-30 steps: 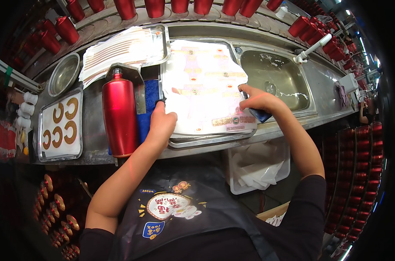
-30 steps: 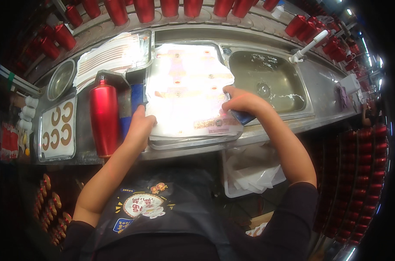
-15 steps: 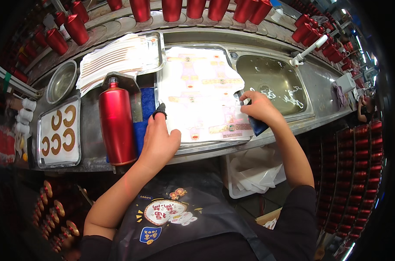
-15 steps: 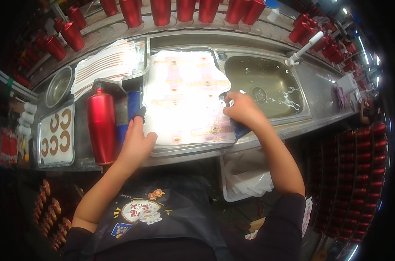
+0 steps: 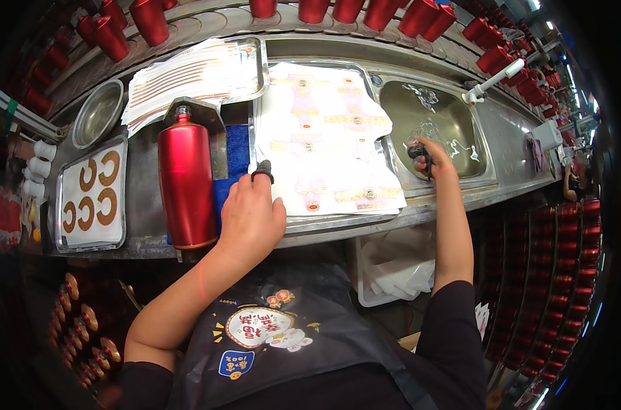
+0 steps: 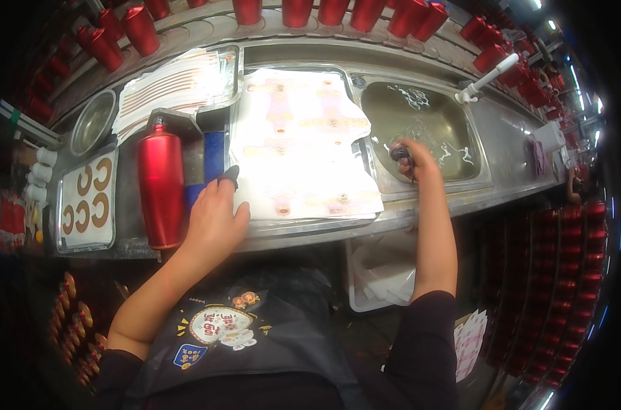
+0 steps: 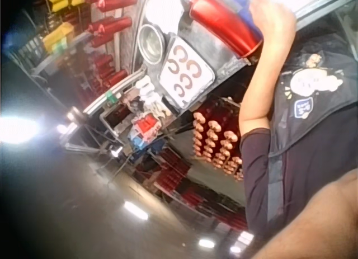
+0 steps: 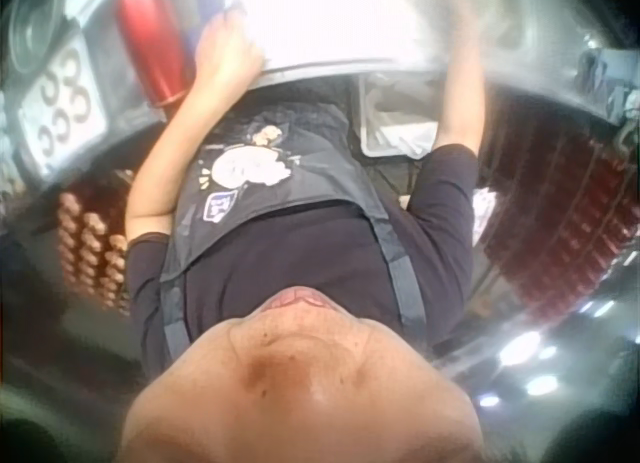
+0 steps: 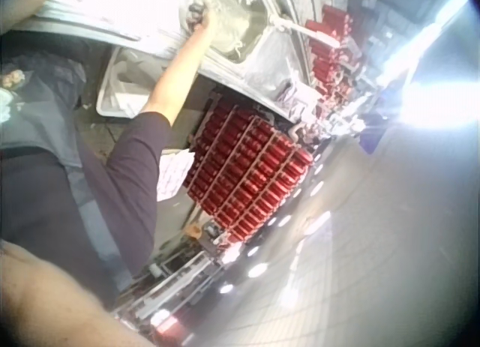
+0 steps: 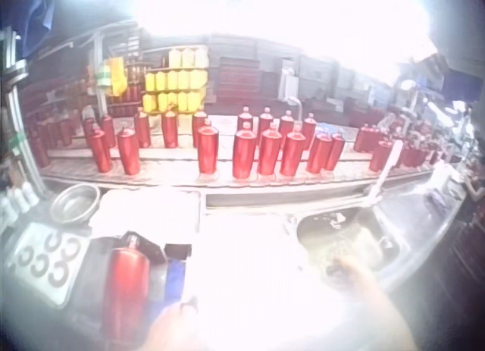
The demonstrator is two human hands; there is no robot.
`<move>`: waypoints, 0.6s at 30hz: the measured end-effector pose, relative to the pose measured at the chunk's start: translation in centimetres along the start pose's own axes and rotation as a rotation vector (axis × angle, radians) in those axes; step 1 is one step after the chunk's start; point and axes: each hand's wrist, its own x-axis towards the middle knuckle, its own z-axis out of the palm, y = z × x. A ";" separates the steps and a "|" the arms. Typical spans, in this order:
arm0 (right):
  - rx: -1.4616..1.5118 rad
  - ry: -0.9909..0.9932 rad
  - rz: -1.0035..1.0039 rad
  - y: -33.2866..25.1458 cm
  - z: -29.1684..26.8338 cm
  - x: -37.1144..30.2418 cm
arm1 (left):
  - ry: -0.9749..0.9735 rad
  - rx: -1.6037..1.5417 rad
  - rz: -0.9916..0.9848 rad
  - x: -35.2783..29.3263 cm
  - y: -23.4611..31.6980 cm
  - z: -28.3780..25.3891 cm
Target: The person applies gold and red labels to red cylindrical containers. They wipe the container neck with a cloth, place a gold ring label, then apply a red body label, smoothing each with their fingers. Finished containers are placed on a nearby table.
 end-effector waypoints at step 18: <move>-0.707 0.086 -0.448 3.6 1.1 -11.7 | 0.002 -0.409 0.149 -2.0 -0.3 -3.6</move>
